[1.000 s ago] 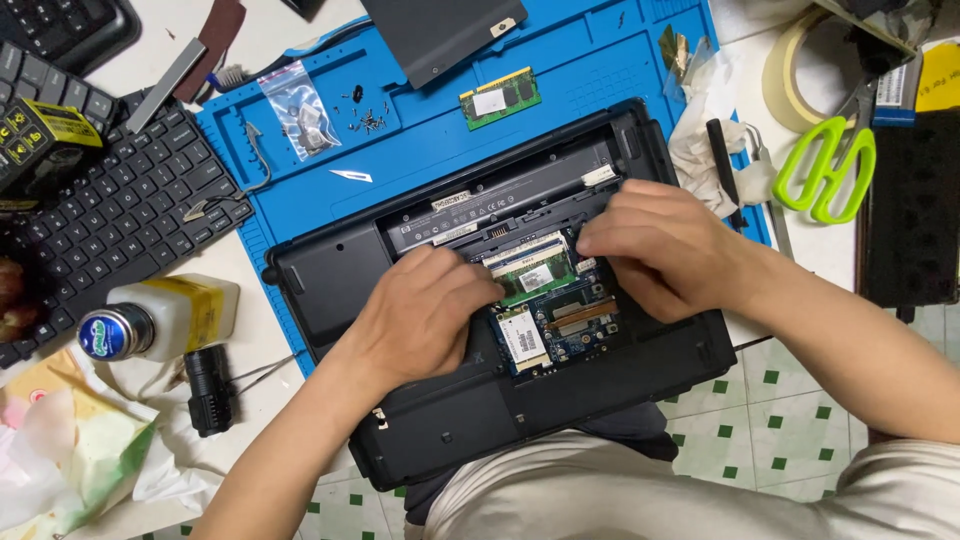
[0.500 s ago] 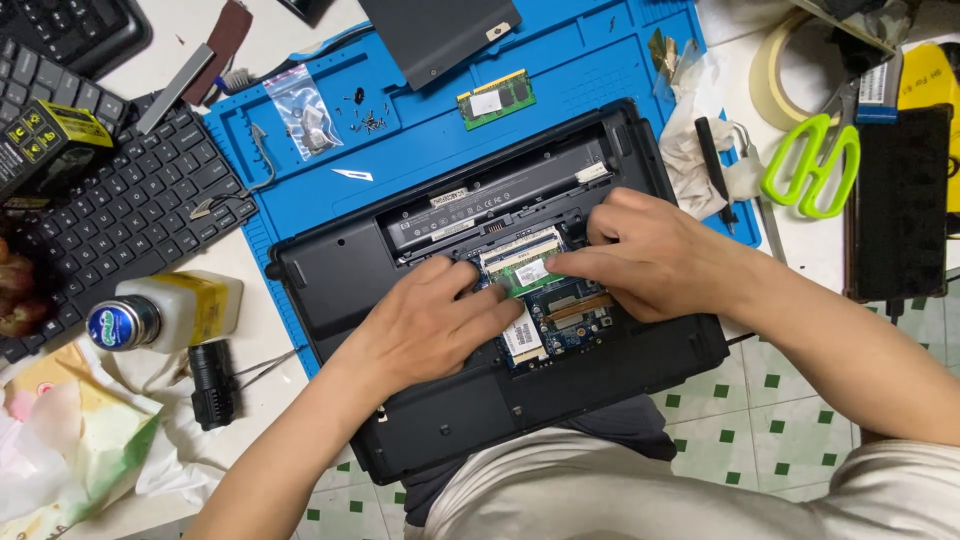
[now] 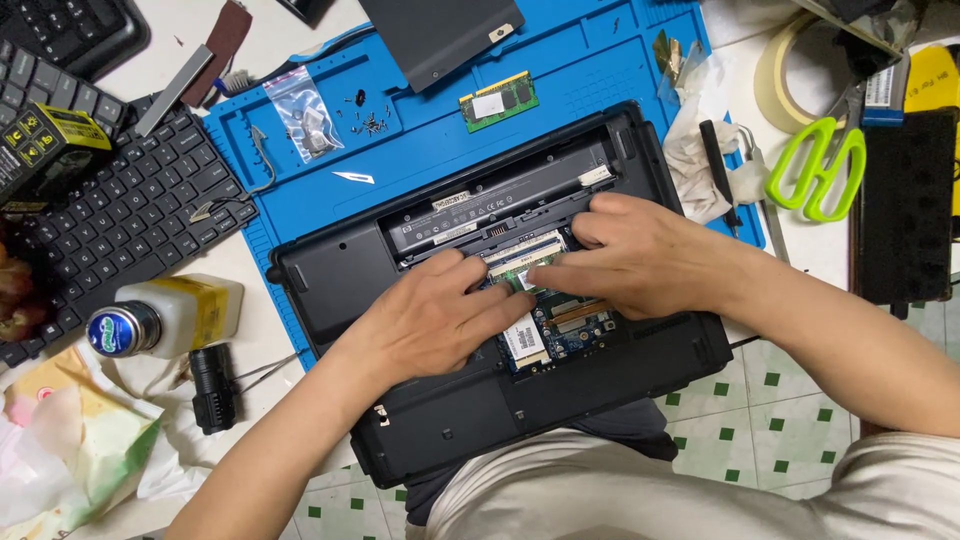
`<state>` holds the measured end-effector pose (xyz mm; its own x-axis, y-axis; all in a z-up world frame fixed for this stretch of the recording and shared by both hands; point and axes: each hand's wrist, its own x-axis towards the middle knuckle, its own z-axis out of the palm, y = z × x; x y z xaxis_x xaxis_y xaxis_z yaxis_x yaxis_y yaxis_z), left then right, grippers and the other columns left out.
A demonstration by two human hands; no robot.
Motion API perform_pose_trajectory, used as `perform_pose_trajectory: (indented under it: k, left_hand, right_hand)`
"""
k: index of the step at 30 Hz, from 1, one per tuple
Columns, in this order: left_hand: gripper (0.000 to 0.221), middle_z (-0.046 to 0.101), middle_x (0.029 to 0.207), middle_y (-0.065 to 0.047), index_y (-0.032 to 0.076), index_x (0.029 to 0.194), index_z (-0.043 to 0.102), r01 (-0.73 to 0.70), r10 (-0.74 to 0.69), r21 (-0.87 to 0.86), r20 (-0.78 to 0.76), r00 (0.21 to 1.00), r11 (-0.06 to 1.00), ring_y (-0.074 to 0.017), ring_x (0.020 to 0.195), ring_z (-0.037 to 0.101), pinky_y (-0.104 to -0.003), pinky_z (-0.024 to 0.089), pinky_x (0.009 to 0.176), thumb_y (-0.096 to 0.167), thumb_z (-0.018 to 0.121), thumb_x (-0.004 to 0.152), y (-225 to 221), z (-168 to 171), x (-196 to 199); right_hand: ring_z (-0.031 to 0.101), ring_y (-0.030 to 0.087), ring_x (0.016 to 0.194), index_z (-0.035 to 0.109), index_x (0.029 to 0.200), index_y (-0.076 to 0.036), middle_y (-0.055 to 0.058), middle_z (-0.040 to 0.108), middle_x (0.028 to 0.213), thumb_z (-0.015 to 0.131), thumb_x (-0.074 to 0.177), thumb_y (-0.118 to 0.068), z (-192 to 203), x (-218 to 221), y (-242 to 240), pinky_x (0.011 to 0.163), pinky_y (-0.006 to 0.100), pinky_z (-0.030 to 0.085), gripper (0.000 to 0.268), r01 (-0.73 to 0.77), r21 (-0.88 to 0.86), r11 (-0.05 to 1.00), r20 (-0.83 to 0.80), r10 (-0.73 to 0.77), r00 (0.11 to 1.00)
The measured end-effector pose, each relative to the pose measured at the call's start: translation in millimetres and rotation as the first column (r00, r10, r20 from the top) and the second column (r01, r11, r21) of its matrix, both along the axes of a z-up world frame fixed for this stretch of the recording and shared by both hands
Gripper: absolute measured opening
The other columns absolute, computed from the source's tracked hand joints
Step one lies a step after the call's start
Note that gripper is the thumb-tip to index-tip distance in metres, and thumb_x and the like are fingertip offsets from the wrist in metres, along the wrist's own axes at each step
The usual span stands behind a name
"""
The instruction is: Opening a laptop panel with a screwdriver and installing RAM modules
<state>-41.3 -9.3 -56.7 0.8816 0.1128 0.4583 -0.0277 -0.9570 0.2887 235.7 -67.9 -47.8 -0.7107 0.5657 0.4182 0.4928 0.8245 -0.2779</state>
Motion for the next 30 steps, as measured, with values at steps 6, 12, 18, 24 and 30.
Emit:
perform_pose_trajectory:
  k: [6,12,18,24,30]
  left_hand:
    - [0.034,0.061,0.087,-0.004,0.016,0.124,0.059,0.009,-0.006,0.058,-0.049,0.999,0.998,-0.0251,0.075,0.048,-0.035,0.039,0.064,0.009,0.034,0.103,-1.8,-2.0,-0.2]
    - [0.034,0.064,0.089,-0.004,0.017,0.123,0.059,-0.001,0.002,0.05,-0.026,1.0,0.999,-0.0242,0.077,0.05,-0.033,0.039,0.064,0.012,0.031,0.104,-0.7,-1.4,-3.8]
    - [0.024,0.062,0.086,-0.003,0.018,0.12,0.059,0.025,-0.023,0.102,-0.026,0.999,0.994,-0.0235,0.076,0.049,-0.033,0.04,0.064,0.016,0.04,0.105,-1.9,-1.6,0.1]
    - [0.024,0.064,0.086,0.001,0.023,0.123,0.059,0.014,-0.012,0.159,-0.015,1.0,0.987,-0.0202,0.077,0.05,-0.029,0.041,0.065,0.021,0.044,0.105,-0.6,-1.2,-2.2]
    - [0.023,0.062,0.086,0.001,0.022,0.117,0.06,0.039,-0.04,0.098,0.003,0.999,0.994,-0.0196,0.075,0.051,-0.029,0.044,0.066,0.014,0.046,0.101,1.2,1.4,0.5]
  right_hand:
    - [0.045,0.024,0.071,0.062,0.124,-0.016,0.001,0.049,0.084,0.032,0.098,-0.005,-1.2,-5.1,3.2,0.067,0.038,0.042,0.041,-0.046,0.081,0.996,0.063,0.041,0.997]
    - [0.045,0.023,0.071,0.063,0.126,-0.017,-0.001,0.049,0.085,0.036,0.094,-0.005,-2.5,-3.9,3.8,0.068,0.037,0.043,0.044,-0.055,0.088,0.995,0.075,0.048,0.996]
    - [0.045,0.022,0.071,0.064,0.128,-0.018,-0.002,0.048,0.084,0.038,0.091,-0.004,-6.2,-1.3,4.5,0.066,0.036,0.042,0.047,-0.078,0.07,0.994,0.054,0.074,0.996]
    - [0.047,0.022,0.071,0.065,0.129,-0.016,-0.002,0.052,0.082,0.047,0.081,0.002,-1.9,3.0,7.4,0.068,0.037,0.044,0.054,-0.105,0.025,0.994,0.017,0.104,0.994]
    - [0.049,0.02,0.069,0.067,0.126,-0.016,-0.003,0.056,0.079,0.042,0.089,-0.001,-2.8,2.1,7.6,0.069,0.036,0.045,0.047,-0.091,-0.016,0.996,-0.039,0.091,0.995]
